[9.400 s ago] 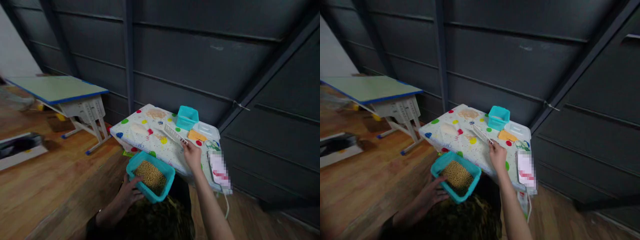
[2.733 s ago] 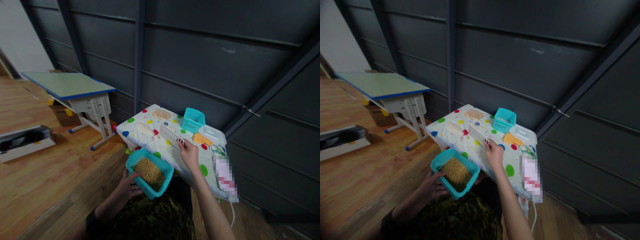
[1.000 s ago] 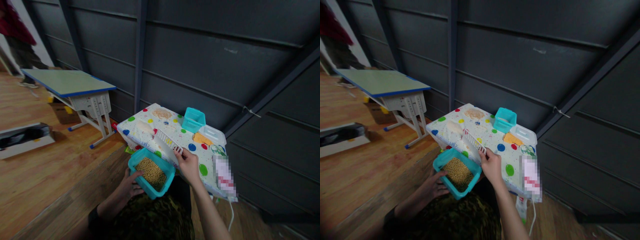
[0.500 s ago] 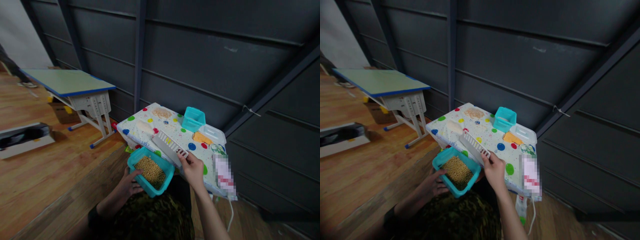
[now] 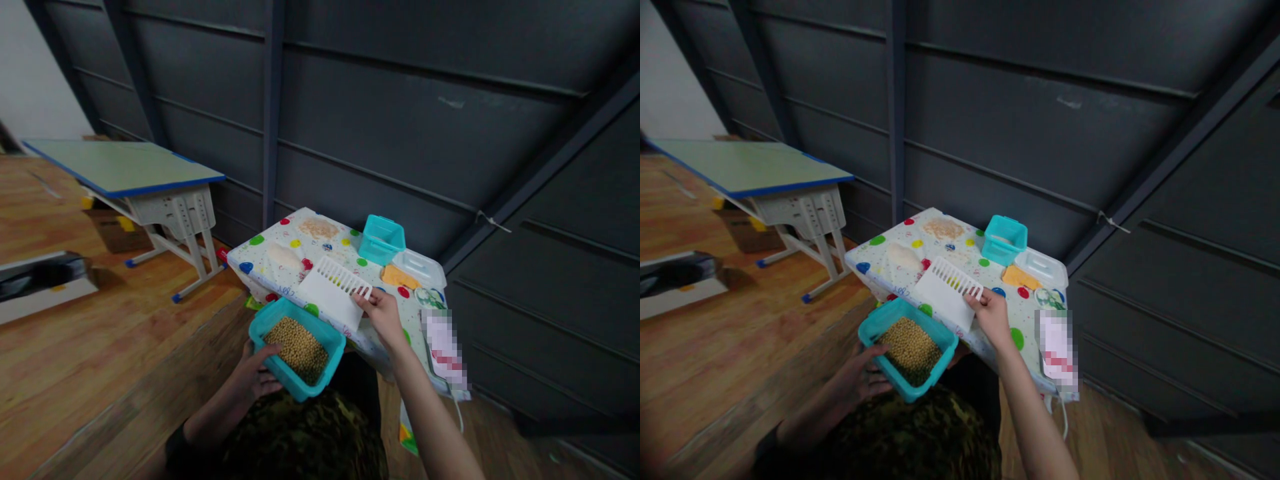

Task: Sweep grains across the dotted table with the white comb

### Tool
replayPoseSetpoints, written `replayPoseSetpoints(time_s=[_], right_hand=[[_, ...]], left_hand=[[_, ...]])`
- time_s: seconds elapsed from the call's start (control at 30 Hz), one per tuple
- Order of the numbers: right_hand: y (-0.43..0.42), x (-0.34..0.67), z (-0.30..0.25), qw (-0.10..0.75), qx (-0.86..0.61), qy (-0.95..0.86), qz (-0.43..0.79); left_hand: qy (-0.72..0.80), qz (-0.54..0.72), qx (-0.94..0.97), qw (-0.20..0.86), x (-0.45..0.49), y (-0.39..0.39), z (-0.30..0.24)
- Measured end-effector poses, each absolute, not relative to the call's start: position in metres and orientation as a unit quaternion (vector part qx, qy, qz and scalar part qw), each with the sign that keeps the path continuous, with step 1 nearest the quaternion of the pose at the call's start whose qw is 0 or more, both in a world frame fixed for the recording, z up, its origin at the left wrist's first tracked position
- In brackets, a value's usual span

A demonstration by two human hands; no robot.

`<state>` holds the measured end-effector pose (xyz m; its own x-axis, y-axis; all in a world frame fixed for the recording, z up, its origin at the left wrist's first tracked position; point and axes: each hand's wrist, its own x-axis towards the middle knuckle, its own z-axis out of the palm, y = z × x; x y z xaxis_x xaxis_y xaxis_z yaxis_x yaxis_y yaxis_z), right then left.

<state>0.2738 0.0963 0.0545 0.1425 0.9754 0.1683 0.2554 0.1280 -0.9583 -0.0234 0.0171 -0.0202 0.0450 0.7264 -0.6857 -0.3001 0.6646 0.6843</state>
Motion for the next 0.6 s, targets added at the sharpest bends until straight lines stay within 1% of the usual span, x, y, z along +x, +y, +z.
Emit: replayPoseSetpoints(time_s=[0.17,0.33,0.47,0.6], right_hand=[[0.133,0.293,0.051,0.535,-0.574,-0.522,0.334],[0.155,0.315,0.063,0.546,-0.6,-0.484,0.326],[0.174,0.315,0.075,0.573,-0.598,-0.46,0.32],[0.203,0.305,0.076,0.581,-0.613,-0.458,0.279]], left_hand=[[0.579,0.382,0.171,0.7,-0.028,0.017,-0.034],[0.554,0.381,0.17,0.721,-0.031,0.015,-0.032],[0.547,0.388,0.164,0.723,-0.032,0.013,-0.028],[0.55,0.386,0.168,0.722,-0.031,0.013,-0.033]])
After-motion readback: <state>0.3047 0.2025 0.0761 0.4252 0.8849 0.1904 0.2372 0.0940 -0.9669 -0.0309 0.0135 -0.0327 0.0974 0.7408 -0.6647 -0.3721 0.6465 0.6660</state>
